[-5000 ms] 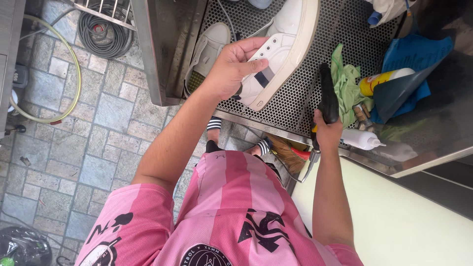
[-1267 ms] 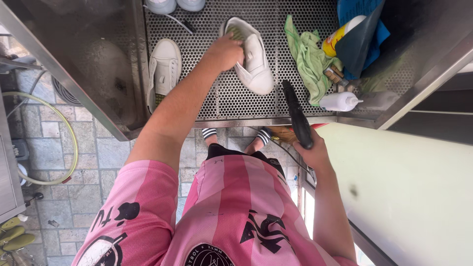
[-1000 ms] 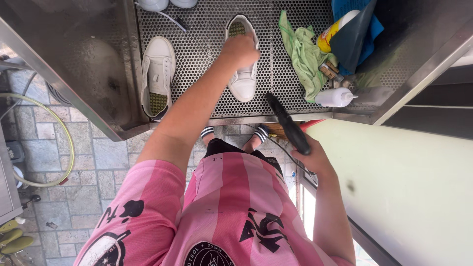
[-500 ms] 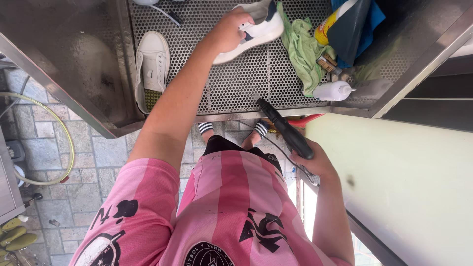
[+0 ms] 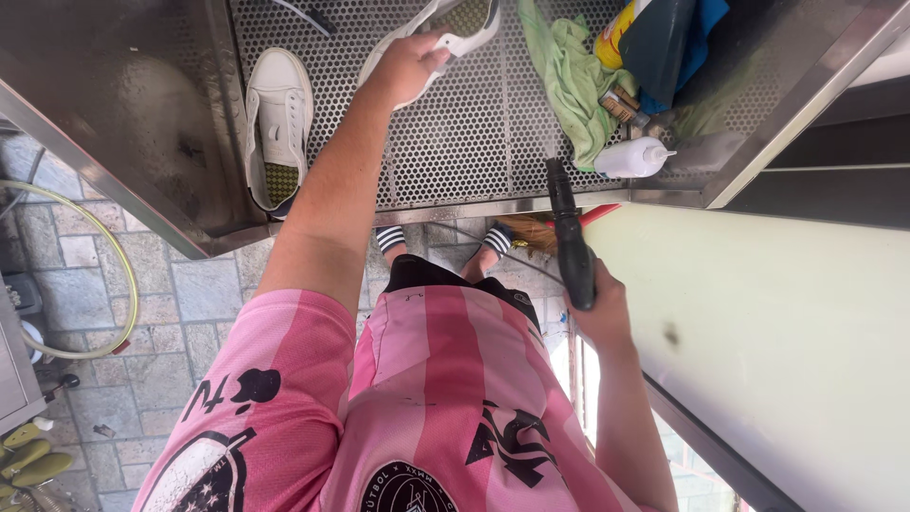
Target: The person applies a cleaning solution to a white sneaker, then uses a handheld steam cleaner to treat the shoe's exterior and interior. The person handles multiple shoes, moving them on a perforated metal work surface and placing them into a sink area.
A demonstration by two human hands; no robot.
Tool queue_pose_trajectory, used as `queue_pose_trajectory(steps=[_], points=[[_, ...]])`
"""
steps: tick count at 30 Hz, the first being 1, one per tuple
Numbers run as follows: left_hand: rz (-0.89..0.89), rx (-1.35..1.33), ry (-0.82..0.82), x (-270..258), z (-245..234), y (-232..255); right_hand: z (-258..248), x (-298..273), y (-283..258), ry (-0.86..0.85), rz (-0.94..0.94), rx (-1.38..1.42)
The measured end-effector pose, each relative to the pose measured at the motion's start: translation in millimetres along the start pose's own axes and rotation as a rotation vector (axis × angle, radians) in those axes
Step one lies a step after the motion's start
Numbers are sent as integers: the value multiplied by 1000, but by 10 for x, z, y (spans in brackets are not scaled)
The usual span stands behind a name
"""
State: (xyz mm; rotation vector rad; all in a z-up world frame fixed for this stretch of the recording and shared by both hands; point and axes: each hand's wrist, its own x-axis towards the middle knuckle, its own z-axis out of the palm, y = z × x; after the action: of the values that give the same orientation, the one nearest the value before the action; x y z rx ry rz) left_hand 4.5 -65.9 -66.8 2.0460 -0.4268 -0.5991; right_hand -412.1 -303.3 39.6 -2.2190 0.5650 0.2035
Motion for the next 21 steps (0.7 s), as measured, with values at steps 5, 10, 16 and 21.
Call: queue_pose_trajectory(steps=[5, 10, 16, 21], points=[[-86, -129, -24, 85, -3, -97, 286, -78, 105, -20, -276, -232], [-153, -131, -40, 96, -7, -154, 424, -114, 226, 50, -173, -247], [-220, -134, -51, 127, -25, -59, 411, -46, 319, 132, -369, -314], [-223, -209, -77, 104, -18, -55, 491, -87, 338, -25, -405, -314]])
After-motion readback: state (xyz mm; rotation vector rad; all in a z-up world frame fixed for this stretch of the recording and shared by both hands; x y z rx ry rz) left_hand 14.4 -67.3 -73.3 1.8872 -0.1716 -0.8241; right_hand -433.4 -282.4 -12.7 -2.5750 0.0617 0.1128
